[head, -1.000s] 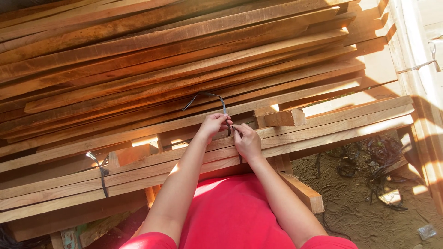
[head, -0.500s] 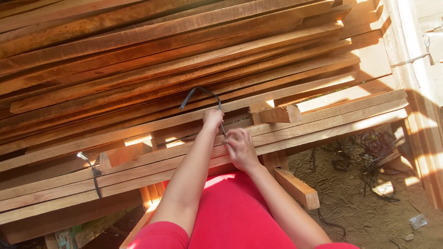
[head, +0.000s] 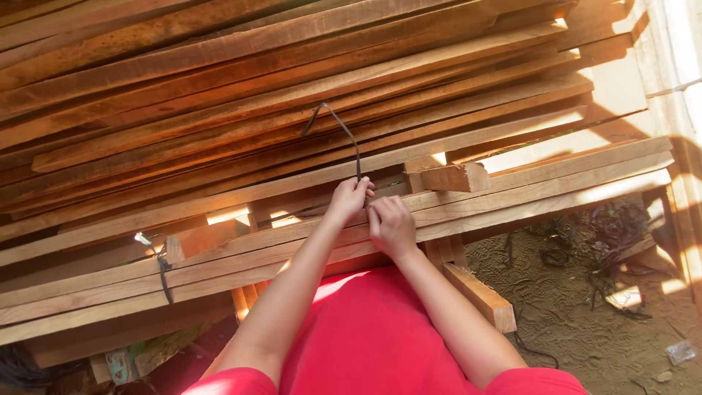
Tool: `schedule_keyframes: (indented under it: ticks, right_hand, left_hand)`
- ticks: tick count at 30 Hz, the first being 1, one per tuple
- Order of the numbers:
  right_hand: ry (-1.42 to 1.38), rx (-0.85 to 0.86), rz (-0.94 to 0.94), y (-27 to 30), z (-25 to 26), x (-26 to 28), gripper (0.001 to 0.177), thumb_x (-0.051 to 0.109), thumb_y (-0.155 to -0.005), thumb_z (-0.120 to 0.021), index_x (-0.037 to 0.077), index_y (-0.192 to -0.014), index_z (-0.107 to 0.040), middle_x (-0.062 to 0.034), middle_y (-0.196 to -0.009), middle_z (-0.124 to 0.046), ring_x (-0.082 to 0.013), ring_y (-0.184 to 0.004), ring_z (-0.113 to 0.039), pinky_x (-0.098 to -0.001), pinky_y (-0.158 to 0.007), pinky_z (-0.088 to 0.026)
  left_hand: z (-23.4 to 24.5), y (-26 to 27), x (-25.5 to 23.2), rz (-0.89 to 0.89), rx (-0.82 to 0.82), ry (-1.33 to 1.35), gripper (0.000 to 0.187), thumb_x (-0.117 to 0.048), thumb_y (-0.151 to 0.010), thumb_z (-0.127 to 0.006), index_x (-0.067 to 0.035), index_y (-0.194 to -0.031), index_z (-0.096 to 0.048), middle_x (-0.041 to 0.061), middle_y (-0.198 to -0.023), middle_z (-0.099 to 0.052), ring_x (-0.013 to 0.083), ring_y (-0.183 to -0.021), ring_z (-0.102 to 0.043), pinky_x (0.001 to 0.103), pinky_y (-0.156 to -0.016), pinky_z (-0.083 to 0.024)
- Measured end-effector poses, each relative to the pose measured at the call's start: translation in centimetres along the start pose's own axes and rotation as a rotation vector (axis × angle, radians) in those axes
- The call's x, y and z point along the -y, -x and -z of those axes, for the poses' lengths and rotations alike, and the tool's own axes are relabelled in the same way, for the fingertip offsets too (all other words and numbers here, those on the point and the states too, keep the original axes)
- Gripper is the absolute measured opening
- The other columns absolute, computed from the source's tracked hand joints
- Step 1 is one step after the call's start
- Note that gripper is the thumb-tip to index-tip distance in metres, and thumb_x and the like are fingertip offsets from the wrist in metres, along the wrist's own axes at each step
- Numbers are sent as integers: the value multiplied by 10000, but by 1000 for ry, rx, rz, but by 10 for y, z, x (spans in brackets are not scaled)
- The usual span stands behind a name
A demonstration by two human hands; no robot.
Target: Bundling thin wood strips using plastic ties in a storage area.
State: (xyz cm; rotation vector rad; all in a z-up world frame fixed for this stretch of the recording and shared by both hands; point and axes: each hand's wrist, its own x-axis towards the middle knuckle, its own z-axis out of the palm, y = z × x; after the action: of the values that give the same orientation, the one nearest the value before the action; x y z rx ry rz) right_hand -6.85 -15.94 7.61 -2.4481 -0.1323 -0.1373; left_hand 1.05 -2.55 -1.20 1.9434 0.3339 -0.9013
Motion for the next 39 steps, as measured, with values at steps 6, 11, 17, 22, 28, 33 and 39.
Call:
schedule_keyframes:
  ticks: [6,11,17,22,28,33,39]
  right_hand:
    - [174,-165,-42,-22,-8,15,182,295,-1000,-617,241,-830,-656,37,-736,-596,-214,-740,-640,-373,-700,-480]
    - [193,-252,-10,-29,-19,5,197,305,-1016,-599,235,-834,-632,88,-935,-652,-152,-924,-634,-354,-913,-411]
    - [-11,-264,-20,-23,-16,2,257,252,-1046,-586,214,-794,-618,42,-771,-659,-189,-811,-693,-349,-910,-449]
    - [-128,-241,-70,-22,-8,8,281,224,-1054,-582,211,-776,-619,50,-743,-662,-196,-805,-703,-328,-884,-461]
    - [-164,-239,-121,-25,-7,8,313,218,-1058,-571,207,-748,-618,37,-722,-666,-210,-790,-702,-329,-884,-466]
    - [-302,-191,-225,-23,-6,7,318,202,-1057,-574,181,-748,-650,18,-744,-707,-228,-833,-725,-339,-992,-439]
    - [-449,-59,-344,7,-1,17,310,171,-1075,-525,97,-808,-665,-78,-831,-736,-324,-935,-704,-553,-1187,-229]
  left_hand:
    - [19,52,-18,-115,-63,-223,476,-493,-1077,-367,-200,-1035,-739,130,-978,-765,381,-1060,-703,510,-914,-548]
    - [17,91,-16,-548,-520,-466,293,-299,-1099,-418,-191,-934,-634,67,-747,-701,268,-828,-721,416,-803,-524]
    - [6,98,-25,-566,-664,-464,265,-266,-1099,-439,-272,-900,-615,-56,-785,-741,179,-829,-722,359,-826,-504]
    - [-1,90,-16,-495,-550,-272,320,-278,-1107,-408,-236,-852,-596,-25,-751,-742,228,-833,-739,368,-825,-501]
    - [-1,101,-25,-606,-574,-231,367,-273,-1104,-436,-242,-766,-576,-79,-718,-720,174,-785,-726,315,-829,-479]
    - [-9,76,-10,-665,-702,-365,349,-270,-1090,-446,-255,-749,-520,-61,-621,-616,156,-705,-665,303,-784,-468]
    - [-15,76,-15,-629,-740,-374,361,-289,-1082,-465,-156,-754,-536,75,-617,-564,280,-713,-652,391,-726,-489]
